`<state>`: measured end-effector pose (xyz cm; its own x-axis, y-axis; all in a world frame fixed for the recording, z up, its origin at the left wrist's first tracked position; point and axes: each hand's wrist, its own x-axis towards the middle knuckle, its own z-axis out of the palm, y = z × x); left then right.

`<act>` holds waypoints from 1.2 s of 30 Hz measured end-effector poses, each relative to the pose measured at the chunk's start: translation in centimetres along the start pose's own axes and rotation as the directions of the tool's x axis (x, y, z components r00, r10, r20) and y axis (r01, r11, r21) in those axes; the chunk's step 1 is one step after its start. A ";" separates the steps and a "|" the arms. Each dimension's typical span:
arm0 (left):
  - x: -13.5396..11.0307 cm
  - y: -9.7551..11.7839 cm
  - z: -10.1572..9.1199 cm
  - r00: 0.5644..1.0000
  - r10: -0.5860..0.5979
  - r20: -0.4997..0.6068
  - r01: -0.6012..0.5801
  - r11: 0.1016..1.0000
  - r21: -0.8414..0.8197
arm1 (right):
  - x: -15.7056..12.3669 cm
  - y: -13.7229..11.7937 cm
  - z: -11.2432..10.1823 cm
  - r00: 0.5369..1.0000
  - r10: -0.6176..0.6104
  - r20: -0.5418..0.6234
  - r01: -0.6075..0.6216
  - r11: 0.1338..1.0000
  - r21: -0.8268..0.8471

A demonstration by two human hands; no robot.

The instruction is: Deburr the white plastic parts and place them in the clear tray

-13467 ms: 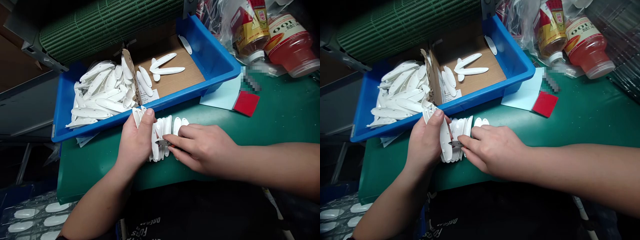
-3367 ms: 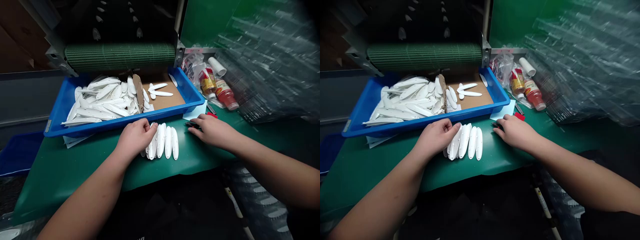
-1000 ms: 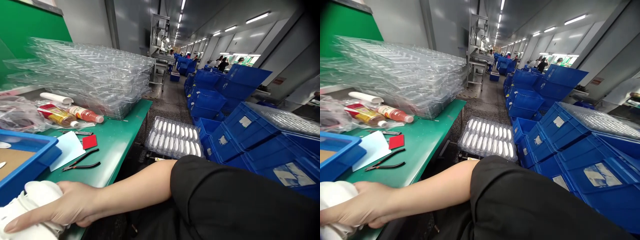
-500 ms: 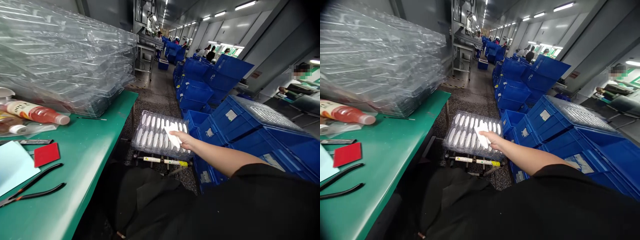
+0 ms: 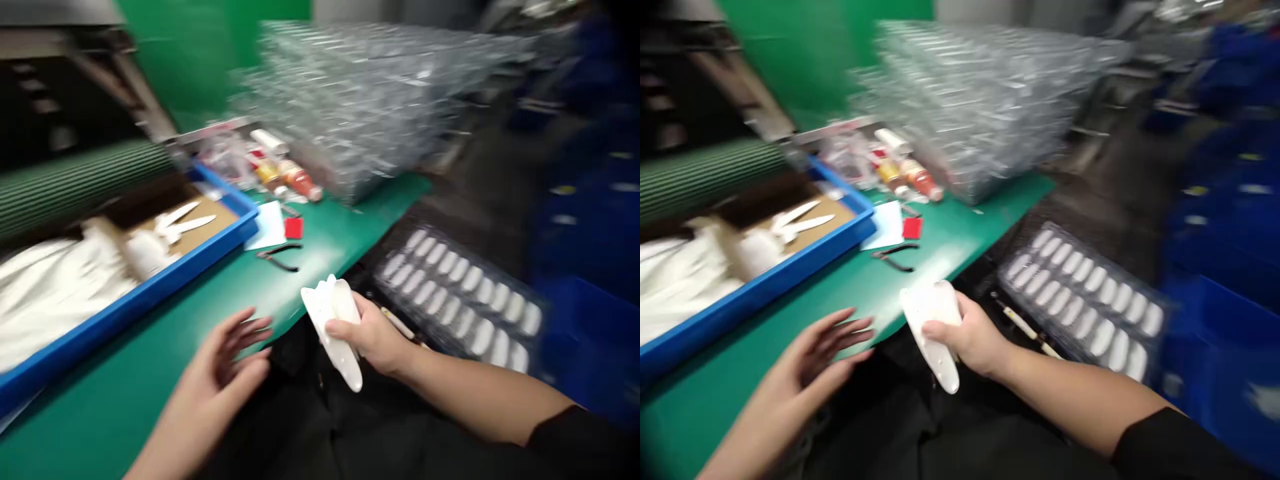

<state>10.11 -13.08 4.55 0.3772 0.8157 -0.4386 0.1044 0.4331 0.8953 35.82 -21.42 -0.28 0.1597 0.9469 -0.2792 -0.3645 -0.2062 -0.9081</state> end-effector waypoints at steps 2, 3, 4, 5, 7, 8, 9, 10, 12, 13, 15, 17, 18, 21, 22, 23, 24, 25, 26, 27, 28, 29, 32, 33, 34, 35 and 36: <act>-2.4 -2.7 1.6 0.997 -0.035 0.072 0.044 0.990 -0.137 | 0.1 1.5 4.7 0.976 0.014 0.218 0.009 0.994 -0.107; -3.3 -4.0 2.2 0.993 -0.068 0.100 0.088 0.973 -0.215 | 0.0 2.4 6.7 0.950 0.042 0.311 0.003 0.990 -0.144; -4.1 -5.3 2.5 0.996 -0.077 0.048 0.089 0.934 -0.347 | -0.2 3.3 8.5 0.919 0.081 0.386 -0.012 0.984 -0.180; -4.8 -6.6 2.6 0.996 -0.085 -0.031 0.061 0.881 -0.469 | -0.4 4.3 9.9 0.885 0.126 0.447 -0.026 0.974 -0.225; -6.6 -9.0 2.3 0.973 -0.130 -0.188 -0.022 0.765 -0.644 | -0.9 6.2 12.2 0.809 0.210 0.548 -0.005 0.936 -0.352; -7.6 -10.2 2.1 0.952 -0.166 -0.258 -0.067 0.707 -0.704 | -1.3 7.1 13.1 0.765 0.237 0.599 0.048 0.906 -0.420; -8.7 -11.3 2.0 0.926 -0.205 -0.316 -0.111 0.653 -0.749 | -1.7 7.9 13.7 0.716 0.252 0.651 0.124 0.872 -0.474; -9.8 -12.4 2.0 0.898 -0.241 -0.367 -0.158 0.602 -0.783 | -2.2 8.7 14.3 0.663 0.264 0.701 0.204 0.837 -0.508; -11.8 -14.3 2.2 0.844 -0.293 -0.450 -0.256 0.517 -0.817 | -3.2 10.1 15.2 0.566 0.305 0.766 0.317 0.778 -0.543; -12.7 -15.0 2.2 0.818 -0.306 -0.487 -0.306 0.486 -0.819 | -3.8 10.6 15.7 0.524 0.342 0.780 0.344 0.753 -0.561; -14.5 -16.1 1.9 0.768 -0.316 -0.557 -0.401 0.441 -0.803 | -4.7 11.6 17.2 0.448 0.424 0.787 0.376 0.709 -0.596; -16.5 -16.7 0.9 0.704 -0.321 -0.634 -0.499 0.411 -0.763 | -5.6 12.4 19.7 0.358 0.462 0.811 0.422 0.695 -0.582; -17.6 -16.9 0.0 0.664 -0.325 -0.673 -0.552 0.394 -0.735 | -6.1 12.8 21.2 0.302 0.460 0.835 0.447 0.705 -0.550; -21.2 -17.3 -3.3 0.549 -0.349 -0.759 -0.689 0.325 -0.648 | -8.0 14.3 26.8 0.138 0.401 0.906 0.510 0.755 -0.412; -22.3 -17.5 -4.6 0.518 -0.356 -0.778 -0.723 0.304 -0.620 | -8.6 14.9 28.8 0.099 0.375 0.922 0.530 0.764 -0.368; -23.4 -17.7 -6.0 0.490 -0.361 -0.793 -0.750 0.289 -0.595 | -9.3 15.7 30.8 0.073 0.352 0.933 0.552 0.765 -0.331; -24.4 -18.0 -7.4 0.462 -0.365 -0.809 -0.774 0.280 -0.568 | -9.9 16.5 32.7 0.064 0.332 0.941 0.577 0.757 -0.307; -25.3 -18.3 -8.7 0.432 -0.367 -0.824 -0.796 0.275 -0.540 | -10.6 17.4 34.5 0.067 0.317 0.946 0.606 0.740 -0.290; -26.2 -18.6 -10.1 0.402 -0.371 -0.837 -0.816 0.269 -0.511 | -11.2 18.4 36.3 0.076 0.301 0.951 0.635 0.720 -0.279; -27.1 -19.0 -11.4 0.374 -0.372 -0.849 -0.834 0.265 -0.484 | -11.8 19.4 37.9 0.086 0.287 0.954 0.662 0.699 -0.270; -27.9 -19.4 -12.7 0.346 -0.373 -0.861 -0.850 0.264 -0.456 | -12.4 20.4 39.5 0.092 0.277 0.956 0.684 0.681 -0.263; -28.6 -19.9 -14.0 0.320 -0.377 -0.869 -0.862 0.264 -0.432 | -13.1 21.3 41.0 0.093 0.270 0.959 0.700 0.667 -0.255; -30.8 -21.2 -17.9 0.247 -0.420 -0.874 -0.883 0.274 -0.381 | -14.9 23.8 45.4 0.080 0.270 0.960 0.723 0.647 -0.242; -31.5 -21.7 -19.2 0.226 -0.440 -0.869 -0.886 0.279 -0.372 | -15.5 24.5 46.8 0.077 0.275 0.958 0.729 0.640 -0.242; -32.2 -22.1 -20.5 0.208 -0.458 -0.864 -0.887 0.283 -0.364 | -16.0 25.2 48.2 0.074 0.279 0.957 0.736 0.632 -0.241; -32.8 -22.5 -21.8 0.194 -0.469 -0.861 -0.888 0.289 -0.357 | -16.5 25.8 49.6 0.068 0.283 0.957 0.744 0.624 -0.238; -33.4 -22.9 -23.1 0.182 -0.477 -0.860 -0.888 0.296 -0.352 | -16.9 26.4 51.0 0.057 0.287 0.956 0.753 0.617 -0.230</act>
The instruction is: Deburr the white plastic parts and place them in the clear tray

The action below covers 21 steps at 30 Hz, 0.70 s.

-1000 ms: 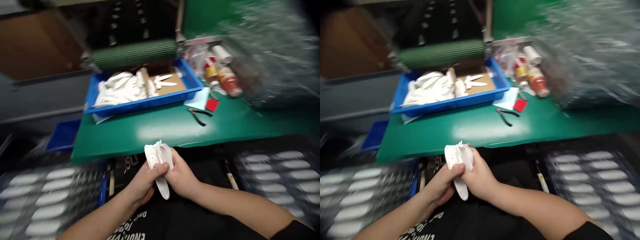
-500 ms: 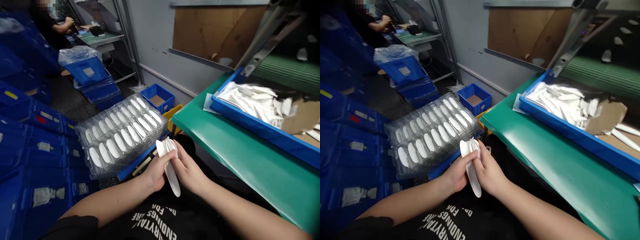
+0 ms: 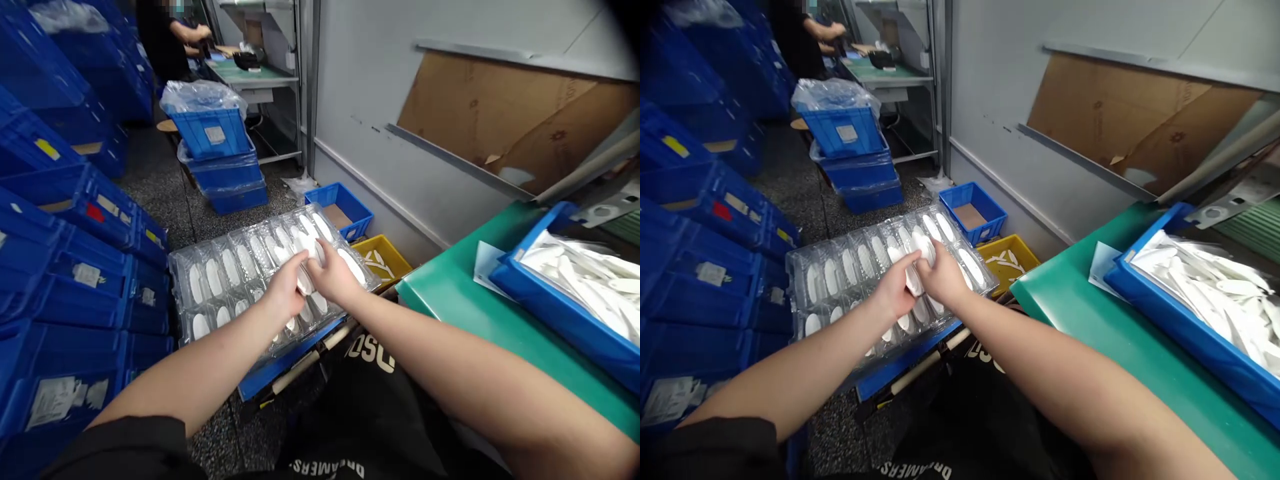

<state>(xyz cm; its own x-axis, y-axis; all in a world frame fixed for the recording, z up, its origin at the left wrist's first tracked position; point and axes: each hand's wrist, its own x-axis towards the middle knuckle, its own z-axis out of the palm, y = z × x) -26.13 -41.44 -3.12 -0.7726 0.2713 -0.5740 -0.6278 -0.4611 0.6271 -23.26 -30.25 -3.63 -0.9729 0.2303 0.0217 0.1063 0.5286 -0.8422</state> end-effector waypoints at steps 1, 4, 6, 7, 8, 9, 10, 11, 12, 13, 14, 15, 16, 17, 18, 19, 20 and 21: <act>1.2 0.8 -0.2 1.000 0.004 -0.009 -0.004 1.000 0.007 | 1.4 -0.2 0.4 1.000 -0.008 0.015 0.008 1.000 -0.012; 4.2 2.9 -1.0 0.999 0.026 -0.030 -0.025 0.999 0.028 | 5.1 -0.3 1.1 0.998 -0.032 0.059 0.033 0.999 -0.026; 5.6 4.0 -1.7 0.997 0.057 -0.052 -0.055 0.997 0.050 | 6.9 -0.1 1.2 0.996 -0.042 0.073 0.044 0.999 -0.015; 6.1 4.5 -2.0 0.994 0.082 -0.069 -0.077 0.995 0.065 | 7.7 0.1 1.2 0.996 -0.043 0.074 0.043 0.999 -0.009; 6.6 5.0 -2.3 0.990 0.111 -0.087 -0.103 0.991 0.084 | 8.4 0.3 1.1 0.996 -0.039 0.075 0.040 0.999 -0.007; 6.9 5.5 -2.6 0.984 0.144 -0.106 -0.132 0.985 0.108 | 9.1 0.6 1.1 0.997 -0.032 0.074 0.033 0.999 -0.010; 7.3 6.0 -2.9 0.976 0.179 -0.124 -0.162 0.978 0.133 | 9.8 1.0 1.0 0.997 -0.022 0.071 0.024 1.000 -0.020; 7.6 6.5 -3.2 0.967 0.212 -0.140 -0.189 0.969 0.160 | 10.4 1.3 1.0 0.997 -0.012 0.070 0.014 0.999 -0.035; 7.9 6.9 -3.5 0.960 0.236 -0.151 -0.207 0.960 0.189 | 11.1 1.7 1.0 0.997 0.000 0.072 0.004 0.998 -0.056; 8.3 7.4 -3.8 0.956 0.247 -0.157 -0.210 0.953 0.218 | 11.8 2.0 1.1 0.997 0.013 0.078 -0.007 0.997 -0.080; 8.6 7.8 -4.0 0.958 0.242 -0.157 -0.199 0.948 0.247 | 12.4 2.3 1.2 0.996 0.030 0.087 -0.021 0.994 -0.108; 8.9 8.1 -4.2 0.962 0.223 -0.155 -0.175 0.945 0.275 | 13.0 2.5 1.3 0.994 0.052 0.097 -0.038 0.990 -0.138; 9.2 8.4 -4.5 0.969 0.195 -0.151 -0.143 0.943 0.300 | 13.6 2.6 1.5 0.991 0.076 0.108 -0.057 0.984 -0.167; 9.5 8.6 -4.7 0.976 0.163 -0.146 -0.109 0.941 0.322 | 14.0 2.6 1.7 0.988 0.101 0.120 -0.077 0.978 -0.194; 9.7 8.7 -4.9 0.981 0.135 -0.142 -0.080 0.938 0.338 | 14.4 2.6 1.9 0.983 0.126 0.131 -0.095 0.972 -0.217; 9.9 8.9 -5.1 0.983 0.117 -0.140 -0.061 0.935 0.348 | 14.6 2.6 2.0 0.979 0.146 0.143 -0.110 0.966 -0.233; 10.0 9.1 -5.3 0.985 0.106 -0.138 -0.051 0.934 0.354 | 14.8 2.5 2.0 0.975 0.159 0.154 -0.119 0.963 -0.243; 10.1 9.2 -5.6 0.985 0.103 -0.136 -0.048 0.933 0.357 | 14.9 2.4 1.9 0.973 0.166 0.163 -0.123 0.962 -0.246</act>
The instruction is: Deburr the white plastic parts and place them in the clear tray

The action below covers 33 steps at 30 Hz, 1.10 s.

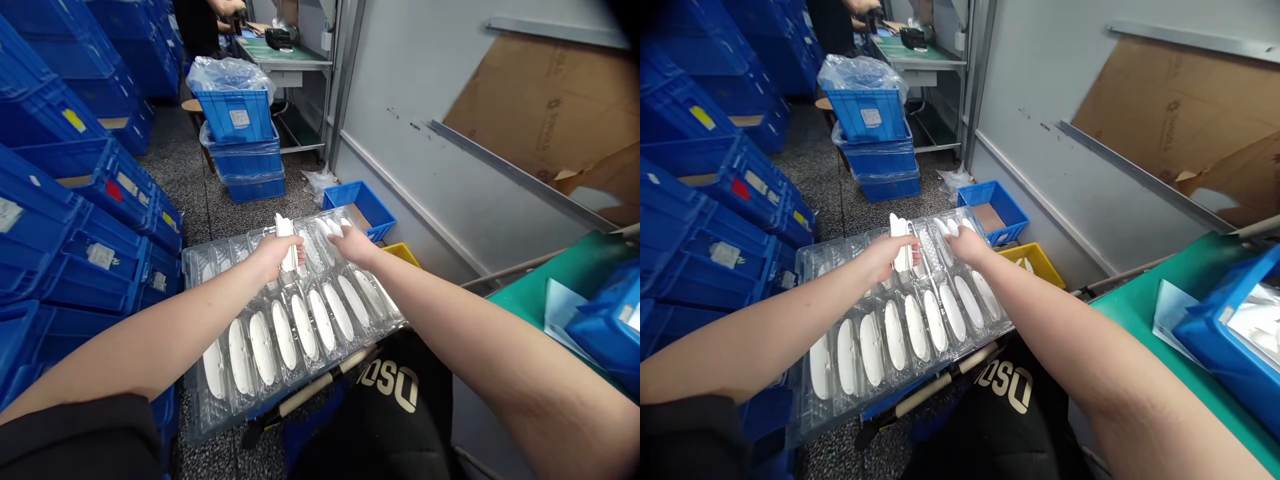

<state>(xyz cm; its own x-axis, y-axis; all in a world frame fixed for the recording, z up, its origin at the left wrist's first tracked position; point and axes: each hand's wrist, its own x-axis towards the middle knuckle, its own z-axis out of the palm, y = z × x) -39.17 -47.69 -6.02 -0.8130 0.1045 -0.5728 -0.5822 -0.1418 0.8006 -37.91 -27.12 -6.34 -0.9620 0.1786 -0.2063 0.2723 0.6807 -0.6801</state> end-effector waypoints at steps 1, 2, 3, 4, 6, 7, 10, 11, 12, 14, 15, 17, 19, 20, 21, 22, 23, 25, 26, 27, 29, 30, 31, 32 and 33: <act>0.1 0.1 -0.3 1.000 0.002 0.001 -0.002 1.000 -0.001 | 0.0 -0.1 -0.2 1.000 0.000 0.005 0.000 1.000 0.002; 0.2 0.3 -0.6 1.000 0.006 0.001 -0.006 1.000 -0.005 | 0.0 -0.2 -0.4 1.000 -0.003 0.006 0.002 1.000 0.007; 0.2 0.4 -1.0 1.000 0.012 0.000 -0.012 1.000 -0.013 | -0.1 -0.4 -0.6 1.000 -0.009 0.007 0.008 1.000 0.013; 0.3 0.6 -1.3 1.000 0.020 -0.001 -0.020 1.000 -0.023 | -0.2 -0.6 -0.7 1.000 -0.016 0.009 0.016 1.000 0.017; 0.5 0.8 -2.0 0.999 0.042 -0.002 -0.042 0.998 -0.048 | -0.4 -1.3 -0.5 0.999 -0.032 0.024 0.031 0.999 0.011; 0.6 0.9 -2.3 0.999 0.052 -0.002 -0.052 0.997 -0.061 | -0.5 -1.6 -0.1 0.999 -0.035 0.036 0.035 0.999 -0.004; 0.7 1.0 -3.2 0.998 0.059 0.003 -0.059 0.995 -0.083 | -0.7 -2.6 1.1 0.998 -0.016 0.066 0.022 0.996 -0.088; 0.6 1.0 -3.5 0.998 0.056 0.008 -0.055 0.995 -0.084 | -0.8 -2.8 1.4 0.998 -0.006 0.069 0.015 0.993 -0.121; 0.6 1.0 -3.8 0.998 0.054 0.012 -0.052 0.995 -0.082 | -0.9 -2.9 1.5 0.998 0.000 0.068 0.010 0.989 -0.150; 0.3 0.8 -4.4 0.998 0.055 0.016 -0.054 0.995 -0.078 | -1.0 -3.0 1.4 0.998 0.000 0.059 0.011 0.982 -0.188; 0.2 0.8 -4.7 0.998 0.059 0.015 -0.058 0.995 -0.078 | -1.1 -3.0 1.2 0.998 -0.005 0.058 0.016 0.981 -0.193; 0.1 0.7 -5.1 0.998 0.066 0.007 -0.065 0.995 -0.078 | -1.3 -3.0 0.9 0.998 -0.021 0.064 0.033 0.982 -0.186; 0.1 0.7 -5.3 0.998 0.065 -0.008 -0.066 0.995 -0.077 | -1.4 -3.2 1.2 0.997 -0.036 0.065 0.047 0.983 -0.179; 0.2 0.7 -5.2 0.998 0.061 -0.014 -0.062 0.995 -0.074 | -1.5 -3.3 1.6 0.997 -0.039 0.062 0.050 0.981 -0.185; 0.2 0.8 -5.1 0.998 0.055 -0.017 -0.056 0.996 -0.070 | -1.5 -3.5 2.1 0.998 -0.038 0.058 0.049 0.979 -0.198; 0.3 0.9 -5.0 0.999 0.049 -0.015 -0.050 0.997 -0.065 | -1.5 -3.7 2.7 0.998 -0.033 0.056 0.044 0.976 -0.214; 0.3 1.0 -4.8 0.999 0.045 -0.009 -0.045 0.997 -0.058 | -1.5 -3.9 3.3 0.998 -0.025 0.055 0.037 0.973 -0.228; 0.3 1.2 -4.5 0.999 0.047 0.010 -0.046 0.998 -0.039 | -1.4 -4.2 4.1 0.998 -0.014 0.054 0.026 0.969 -0.244; 0.3 1.2 -4.4 0.999 0.051 0.018 -0.051 0.998 -0.028 | -1.4 -4.4 4.4 0.999 -0.015 0.048 0.026 0.970 -0.244; 0.3 1.3 -4.4 0.998 0.056 0.024 -0.056 0.998 -0.017 | -1.2 -4.6 4.6 0.999 -0.021 0.041 0.030 0.971 -0.238; 0.4 1.4 -4.4 0.998 0.064 0.028 -0.064 0.998 0.002 | -0.9 -5.1 4.8 0.998 -0.047 0.030 0.052 0.974 -0.222; 0.4 1.5 -4.4 0.997 0.067 0.026 -0.068 0.998 0.010 | -0.7 -5.4 5.0 0.998 -0.062 0.031 0.067 0.974 -0.214; 0.4 1.5 -4.5 0.997 0.070 0.024 -0.071 0.997 0.017 | -0.4 -5.8 5.3 0.996 -0.076 0.035 0.082 0.975 -0.208; 0.4 1.5 -4.6 0.997 0.073 0.021 -0.073 0.997 0.026 | -0.2 -6.1 5.6 0.995 -0.089 0.042 0.096 0.974 -0.205; 0.5 1.5 -4.7 0.997 0.074 0.018 -0.075 0.997 0.036 | 0.0 -6.5 6.0 0.994 -0.101 0.051 0.109 0.973 -0.204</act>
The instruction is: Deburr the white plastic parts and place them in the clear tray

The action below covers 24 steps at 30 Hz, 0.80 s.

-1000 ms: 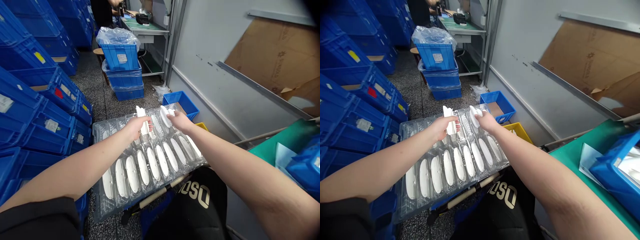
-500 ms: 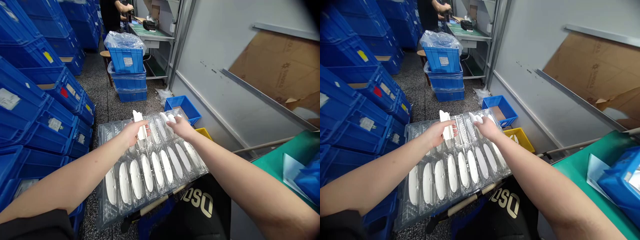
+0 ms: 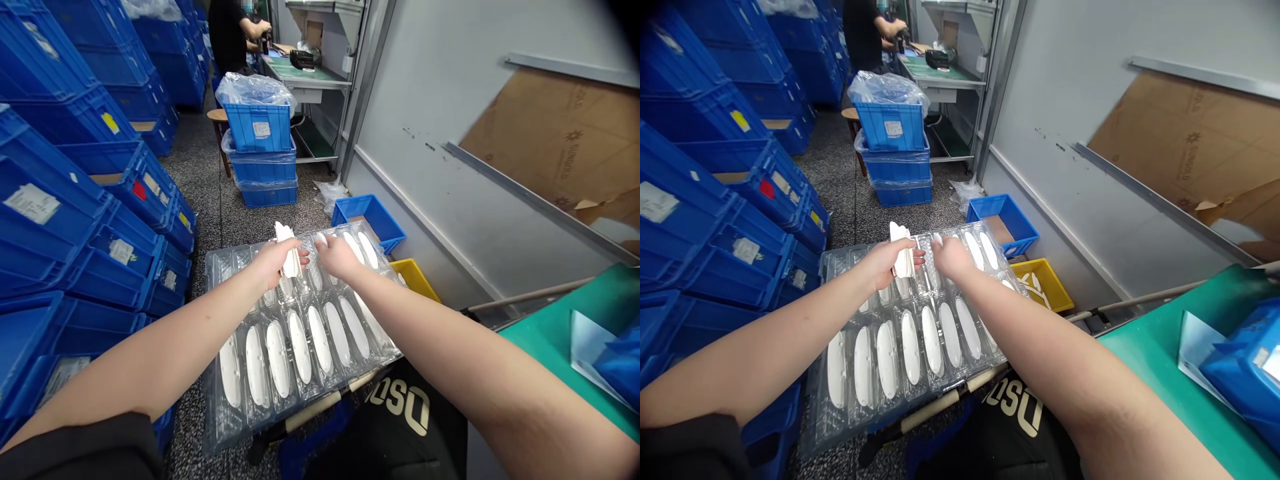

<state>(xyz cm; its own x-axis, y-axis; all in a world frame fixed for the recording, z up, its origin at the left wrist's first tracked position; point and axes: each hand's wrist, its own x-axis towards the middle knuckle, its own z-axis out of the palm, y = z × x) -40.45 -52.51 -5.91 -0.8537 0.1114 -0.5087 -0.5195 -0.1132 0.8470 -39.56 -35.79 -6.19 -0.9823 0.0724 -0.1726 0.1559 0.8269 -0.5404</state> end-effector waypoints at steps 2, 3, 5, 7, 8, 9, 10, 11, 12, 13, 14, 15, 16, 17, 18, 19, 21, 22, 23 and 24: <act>0.1 0.0 -0.5 1.000 0.004 -0.014 -0.004 1.000 0.030 | 0.4 -0.5 0.7 1.000 -0.021 0.019 0.021 1.000 -0.005; 0.2 -0.1 -0.8 1.000 0.013 -0.027 -0.012 0.999 0.050 | 0.5 -0.6 0.9 0.999 -0.029 0.030 0.030 1.000 -0.008; 0.3 -0.2 -1.6 0.997 0.049 -0.053 -0.043 0.995 0.093 | 0.5 -0.5 1.3 0.998 -0.046 0.043 0.046 0.999 -0.015; 0.5 -0.4 -2.2 0.994 0.089 -0.067 -0.080 0.988 0.135 | 0.2 -0.1 1.3 0.998 -0.055 0.040 0.056 0.998 -0.020; 0.5 -0.5 -2.4 0.992 0.107 -0.069 -0.096 0.983 0.154 | 0.0 0.1 1.3 0.998 -0.060 0.036 0.061 0.998 -0.024; 0.5 -0.6 -2.5 0.990 0.124 -0.070 -0.111 0.979 0.172 | -0.2 0.3 1.4 0.997 -0.067 0.033 0.068 0.997 -0.028; 0.5 -0.7 -2.6 0.987 0.143 -0.073 -0.127 0.973 0.190 | -0.4 0.3 1.4 0.996 -0.076 0.036 0.077 0.996 -0.034; 0.4 -0.8 -2.6 0.983 0.165 -0.078 -0.146 0.967 0.211 | -0.6 0.3 1.5 0.995 -0.087 0.042 0.088 0.995 -0.040; 0.3 -0.9 -2.6 0.978 0.191 -0.086 -0.166 0.958 0.235 | -0.8 0.2 1.6 0.994 -0.096 0.049 0.099 0.994 -0.045; 0.3 -0.9 -2.7 0.972 0.216 -0.093 -0.185 0.946 0.266 | -1.0 0.0 1.7 0.993 -0.101 0.057 0.104 0.993 -0.051; 0.2 -0.8 -2.7 0.966 0.240 -0.100 -0.200 0.931 0.304 | -1.2 -0.2 1.7 0.993 -0.099 0.063 0.103 0.993 -0.056; 0.1 -0.8 -2.8 0.960 0.261 -0.104 -0.211 0.913 0.348 | -1.4 -0.5 1.8 0.994 -0.091 0.065 0.095 0.994 -0.061; 0.0 -0.7 -3.0 0.954 0.281 -0.105 -0.219 0.892 0.395 | -1.6 -0.7 1.8 0.995 -0.079 0.060 0.083 0.994 -0.068; 0.0 -0.6 -3.2 0.948 0.300 -0.106 -0.224 0.867 0.445 | -1.7 -0.9 1.8 0.996 -0.067 0.051 0.071 0.995 -0.077; 0.0 -0.4 -3.4 0.942 0.317 -0.106 -0.227 0.839 0.494 | -1.8 -1.0 1.7 0.998 -0.058 0.039 0.061 0.994 -0.087; 0.0 -0.3 -3.5 0.937 0.334 -0.106 -0.227 0.809 0.541 | -1.9 -1.0 1.7 0.998 -0.050 0.029 0.053 0.994 -0.098; 0.0 0.0 -3.8 0.926 0.364 -0.103 -0.222 0.744 0.630 | -1.9 -1.0 1.7 0.999 -0.035 0.019 0.037 0.992 -0.119; 0.1 0.1 -3.9 0.922 0.375 -0.098 -0.218 0.709 0.671 | -1.8 -0.9 1.7 0.999 -0.027 0.023 0.029 0.992 -0.126; 0.1 0.2 -3.9 0.919 0.384 -0.089 -0.213 0.674 0.707 | -1.7 -0.9 1.8 0.999 -0.018 0.030 0.022 0.991 -0.132; 0.1 0.4 -4.0 0.918 0.389 -0.078 -0.208 0.639 0.740 | -1.5 -0.8 1.8 0.999 -0.011 0.036 0.016 0.991 -0.136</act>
<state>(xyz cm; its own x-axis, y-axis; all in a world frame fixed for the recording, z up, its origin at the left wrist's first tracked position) -40.90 -56.48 -6.29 -0.9886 -0.0187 -0.1491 -0.1269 0.6352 0.7618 -37.97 -37.57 -7.03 -0.9796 0.0427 -0.1962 0.1245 0.8959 -0.4264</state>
